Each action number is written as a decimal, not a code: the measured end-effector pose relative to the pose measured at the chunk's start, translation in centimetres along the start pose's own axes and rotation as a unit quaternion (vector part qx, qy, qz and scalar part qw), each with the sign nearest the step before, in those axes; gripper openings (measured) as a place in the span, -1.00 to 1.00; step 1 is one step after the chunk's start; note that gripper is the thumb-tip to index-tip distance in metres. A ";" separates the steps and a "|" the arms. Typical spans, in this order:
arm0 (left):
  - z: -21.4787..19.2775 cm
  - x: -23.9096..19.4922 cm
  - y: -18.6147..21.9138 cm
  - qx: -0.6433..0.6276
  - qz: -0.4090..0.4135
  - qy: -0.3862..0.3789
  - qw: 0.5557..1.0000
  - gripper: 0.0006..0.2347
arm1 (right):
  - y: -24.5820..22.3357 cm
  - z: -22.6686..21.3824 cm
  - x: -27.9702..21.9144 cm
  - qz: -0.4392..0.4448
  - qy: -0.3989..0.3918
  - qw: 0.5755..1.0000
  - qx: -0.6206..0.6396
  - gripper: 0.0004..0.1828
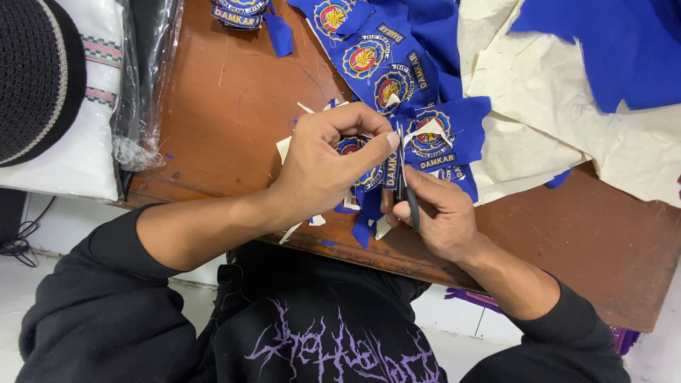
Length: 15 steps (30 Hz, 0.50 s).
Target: Using scissors to precisely cut out individual embroidered patches from a larger sheet of blue fabric.
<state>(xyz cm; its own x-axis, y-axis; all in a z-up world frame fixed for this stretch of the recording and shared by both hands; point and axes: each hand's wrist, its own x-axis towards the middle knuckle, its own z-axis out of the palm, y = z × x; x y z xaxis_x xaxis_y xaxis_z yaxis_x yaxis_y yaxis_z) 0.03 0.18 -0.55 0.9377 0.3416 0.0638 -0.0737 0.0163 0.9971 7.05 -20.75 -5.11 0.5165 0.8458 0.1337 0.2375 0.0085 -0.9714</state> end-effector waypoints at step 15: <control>-0.3 0.0 -0.2 -0.004 0.011 -0.013 1.000 -0.88 | -1.1 -0.3 0.7 0.006 -0.010 1.000 -0.003 -0.44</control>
<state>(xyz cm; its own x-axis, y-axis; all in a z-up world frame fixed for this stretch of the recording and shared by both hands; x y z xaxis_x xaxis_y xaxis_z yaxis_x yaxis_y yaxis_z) -0.06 0.43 -0.73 0.9443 0.3177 0.0864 -0.0968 0.0171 0.9952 7.35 -20.36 -3.89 0.5032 0.8562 0.1171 0.2358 -0.0056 -0.9718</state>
